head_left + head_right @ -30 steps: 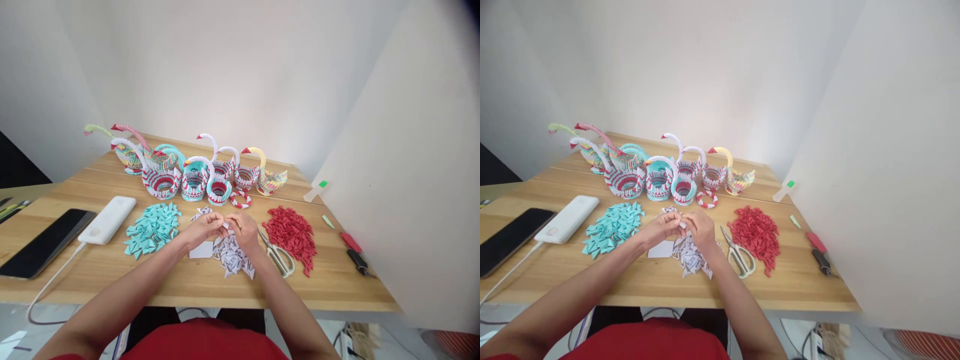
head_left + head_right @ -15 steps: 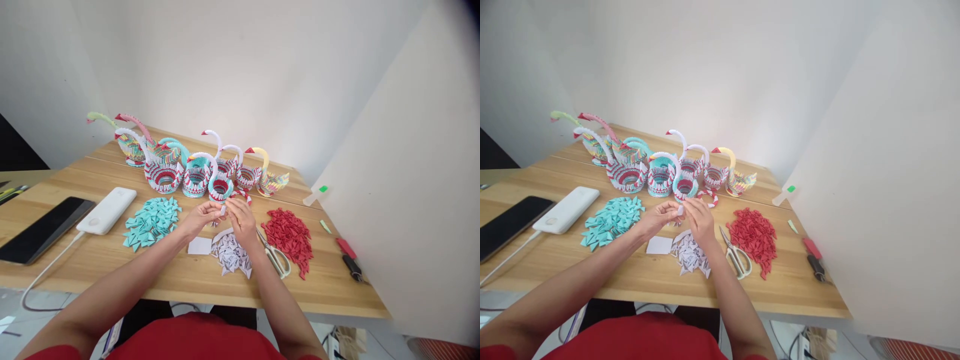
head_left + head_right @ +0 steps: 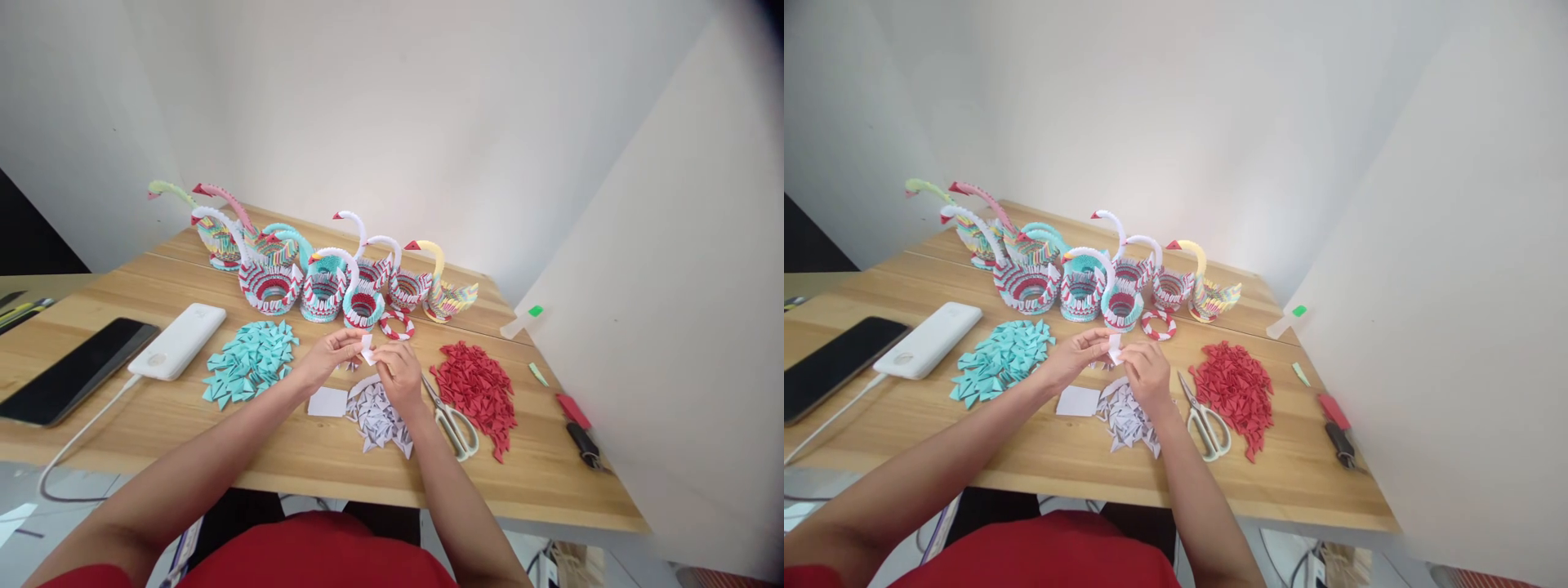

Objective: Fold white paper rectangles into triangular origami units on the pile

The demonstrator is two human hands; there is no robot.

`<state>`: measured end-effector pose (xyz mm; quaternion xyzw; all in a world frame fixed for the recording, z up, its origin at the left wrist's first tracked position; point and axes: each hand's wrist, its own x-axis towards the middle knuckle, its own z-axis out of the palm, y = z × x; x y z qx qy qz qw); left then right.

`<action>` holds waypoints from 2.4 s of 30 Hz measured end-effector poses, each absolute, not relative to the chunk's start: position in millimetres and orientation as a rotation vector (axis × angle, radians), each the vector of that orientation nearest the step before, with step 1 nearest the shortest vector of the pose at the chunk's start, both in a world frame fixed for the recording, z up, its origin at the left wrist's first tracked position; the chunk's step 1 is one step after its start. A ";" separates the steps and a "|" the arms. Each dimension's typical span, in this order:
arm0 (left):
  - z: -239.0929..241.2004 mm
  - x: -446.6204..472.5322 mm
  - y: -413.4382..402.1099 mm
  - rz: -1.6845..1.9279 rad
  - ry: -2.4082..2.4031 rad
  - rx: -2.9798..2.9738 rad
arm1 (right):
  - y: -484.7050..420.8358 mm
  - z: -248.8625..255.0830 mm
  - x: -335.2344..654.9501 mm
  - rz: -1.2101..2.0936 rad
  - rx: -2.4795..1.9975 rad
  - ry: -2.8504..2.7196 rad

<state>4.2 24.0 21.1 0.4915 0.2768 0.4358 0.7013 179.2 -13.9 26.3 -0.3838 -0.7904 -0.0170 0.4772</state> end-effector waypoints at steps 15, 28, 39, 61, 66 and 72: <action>16.6 1.9 28.8 0.929 0.860 1.671 | -9.5 23.2 182.3 -0.047 -0.953 -1.996; 26.3 6.1 19.3 1.016 0.822 1.424 | -11.3 25.3 181.8 -0.026 -0.988 -1.979; 22.8 6.4 17.3 1.023 0.883 1.483 | -14.5 26.2 174.0 0.367 -1.137 -1.644; 10.7 7.1 24.7 0.987 0.848 1.455 | -15.9 31.2 176.6 0.191 -1.067 -1.831; 15.0 6.5 23.3 0.997 0.818 1.426 | -14.5 28.6 179.9 0.118 -1.050 -1.909; 16.8 5.7 23.6 0.978 0.801 1.415 | -13.6 27.3 179.9 0.150 -1.038 -1.911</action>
